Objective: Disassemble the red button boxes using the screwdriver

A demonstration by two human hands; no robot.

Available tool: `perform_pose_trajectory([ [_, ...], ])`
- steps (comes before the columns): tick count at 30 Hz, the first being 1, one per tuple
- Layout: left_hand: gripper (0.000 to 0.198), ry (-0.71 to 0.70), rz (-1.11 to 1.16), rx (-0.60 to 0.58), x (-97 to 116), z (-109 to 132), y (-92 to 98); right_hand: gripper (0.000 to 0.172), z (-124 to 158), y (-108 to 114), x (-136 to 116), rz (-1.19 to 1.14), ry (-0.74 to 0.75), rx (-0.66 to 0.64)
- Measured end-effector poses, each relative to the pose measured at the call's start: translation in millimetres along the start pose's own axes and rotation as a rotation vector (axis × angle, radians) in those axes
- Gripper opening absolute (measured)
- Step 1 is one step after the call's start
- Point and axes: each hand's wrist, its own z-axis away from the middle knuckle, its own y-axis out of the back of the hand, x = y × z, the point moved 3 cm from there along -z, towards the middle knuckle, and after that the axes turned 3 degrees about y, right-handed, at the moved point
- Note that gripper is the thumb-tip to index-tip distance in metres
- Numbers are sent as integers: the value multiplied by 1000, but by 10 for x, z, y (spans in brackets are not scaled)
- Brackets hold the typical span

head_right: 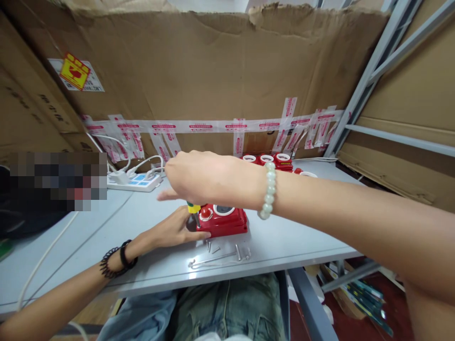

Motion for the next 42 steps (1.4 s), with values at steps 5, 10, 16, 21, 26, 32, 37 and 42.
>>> perform_pose_trajectory([
  [5,48,-18,-13,0,14,-5,5,23,8,11,-11,-58,71,-123],
  [10,48,21,-58,9,-17,-3,1,23,37,53,-19,-41,36,-208],
  [16,49,-22,42,-11,10,-6,6,16,-2,11,10,-5,-44,-105],
  [21,50,-9,-60,12,5,-3,13,24,23,40,-32,-58,4,-231],
  [26,51,-25,-19,-9,2,-5,9,19,11,34,12,-36,-94,-121],
  [32,52,19,-71,-7,-15,-7,8,23,-18,20,-34,-101,40,-139],
  [37,49,-12,-2,-3,-25,-6,4,13,-25,-25,-4,-96,-2,-30],
  [42,47,-3,-80,-6,-22,-3,6,27,-18,-73,-4,-136,37,-101],
])
